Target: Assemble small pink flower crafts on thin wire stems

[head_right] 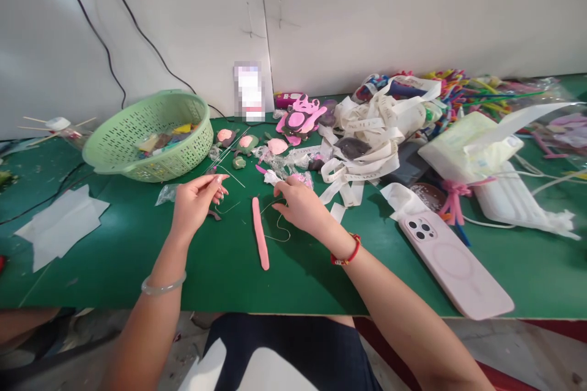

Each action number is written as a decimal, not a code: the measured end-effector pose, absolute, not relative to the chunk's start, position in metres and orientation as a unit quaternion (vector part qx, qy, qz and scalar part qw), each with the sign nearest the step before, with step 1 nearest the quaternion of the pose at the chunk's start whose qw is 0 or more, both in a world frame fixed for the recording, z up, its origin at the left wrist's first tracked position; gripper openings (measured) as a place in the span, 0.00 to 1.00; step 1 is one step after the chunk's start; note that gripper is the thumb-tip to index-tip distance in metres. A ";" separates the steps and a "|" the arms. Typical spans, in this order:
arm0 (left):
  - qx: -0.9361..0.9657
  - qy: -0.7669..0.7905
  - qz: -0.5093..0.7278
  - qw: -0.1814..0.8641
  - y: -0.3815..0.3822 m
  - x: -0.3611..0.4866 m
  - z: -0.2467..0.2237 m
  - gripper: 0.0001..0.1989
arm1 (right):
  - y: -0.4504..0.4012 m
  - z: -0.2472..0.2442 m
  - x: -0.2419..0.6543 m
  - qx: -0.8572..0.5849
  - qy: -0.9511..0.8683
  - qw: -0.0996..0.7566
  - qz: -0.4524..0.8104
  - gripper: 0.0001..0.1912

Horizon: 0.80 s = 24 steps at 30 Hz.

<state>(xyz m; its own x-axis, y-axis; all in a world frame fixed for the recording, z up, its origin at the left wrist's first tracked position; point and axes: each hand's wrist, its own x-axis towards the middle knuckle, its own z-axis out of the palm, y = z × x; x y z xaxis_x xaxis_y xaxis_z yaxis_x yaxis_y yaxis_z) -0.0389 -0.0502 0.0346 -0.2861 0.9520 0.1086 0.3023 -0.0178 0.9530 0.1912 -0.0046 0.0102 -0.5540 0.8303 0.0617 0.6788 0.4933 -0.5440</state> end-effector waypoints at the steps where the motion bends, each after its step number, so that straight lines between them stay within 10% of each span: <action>1: 0.508 0.620 0.497 0.333 -0.051 -0.038 0.035 0.16 | -0.002 0.007 0.192 -0.429 -0.856 0.157 0.243 0.08; 13: 0.503 0.585 0.481 0.417 -0.051 -0.034 0.034 0.19 | 0.004 0.009 0.191 -0.333 -0.907 0.164 0.198 0.02; 24: 0.505 0.610 0.474 0.385 -0.049 -0.034 0.029 0.17 | 0.013 0.021 0.198 -0.442 -0.575 0.242 0.645 0.15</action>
